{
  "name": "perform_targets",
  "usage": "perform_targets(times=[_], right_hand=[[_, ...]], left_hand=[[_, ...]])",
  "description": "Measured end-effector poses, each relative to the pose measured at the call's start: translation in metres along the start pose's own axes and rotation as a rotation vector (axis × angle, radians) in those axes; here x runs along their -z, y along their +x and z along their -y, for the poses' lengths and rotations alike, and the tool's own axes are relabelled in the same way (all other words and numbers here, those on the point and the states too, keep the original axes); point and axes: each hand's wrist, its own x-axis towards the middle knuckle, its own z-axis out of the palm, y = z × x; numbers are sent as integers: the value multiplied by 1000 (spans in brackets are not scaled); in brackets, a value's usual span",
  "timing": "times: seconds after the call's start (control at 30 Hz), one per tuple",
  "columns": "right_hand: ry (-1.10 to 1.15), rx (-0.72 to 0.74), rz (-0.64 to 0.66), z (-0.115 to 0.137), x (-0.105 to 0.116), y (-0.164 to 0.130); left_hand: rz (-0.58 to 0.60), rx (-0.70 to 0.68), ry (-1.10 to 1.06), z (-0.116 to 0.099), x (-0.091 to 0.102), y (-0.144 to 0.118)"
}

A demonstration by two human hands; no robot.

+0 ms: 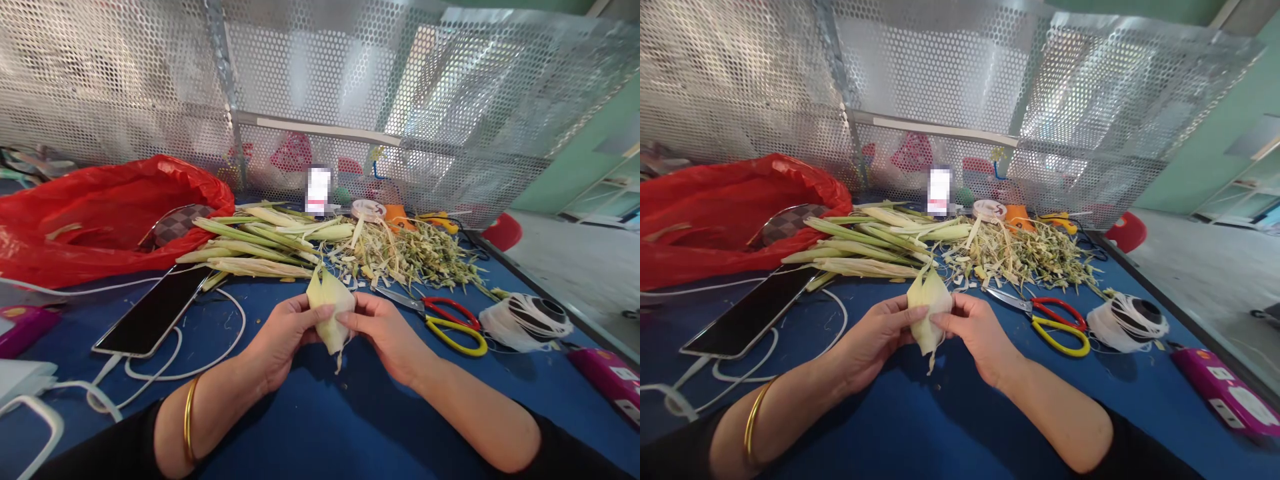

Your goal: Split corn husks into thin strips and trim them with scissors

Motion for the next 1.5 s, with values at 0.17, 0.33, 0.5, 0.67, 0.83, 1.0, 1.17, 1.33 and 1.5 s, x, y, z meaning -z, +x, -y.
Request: perform_targets(times=[0.17,0.33,0.5,0.67,0.83,1.0,1.17,1.33,1.5], right_hand=[[33,-30,38,0,0,1],[74,-62,73,-3,0,1],[125,-81,115,0,0,0],[15,-99,104,3,0,-1],[-2,-53,82,6,-3,-2],[-45,-2,85,4,-4,-2],[-86,209,-124,10,1,1],[-348,279,159,36,13,-8],[-551,246,513,53,14,-21]], left_hand=[[46,-9,24,2,0,0],[31,-7,19,3,0,0],[12,-4,12,5,1,2],[-41,-8,4,4,3,4],[12,2,78,2,3,2],[-8,-65,99,4,4,3],[-234,-187,222,2,4,3],[-428,-740,636,-12,3,-8],[51,-770,1032,-38,-5,-19]])
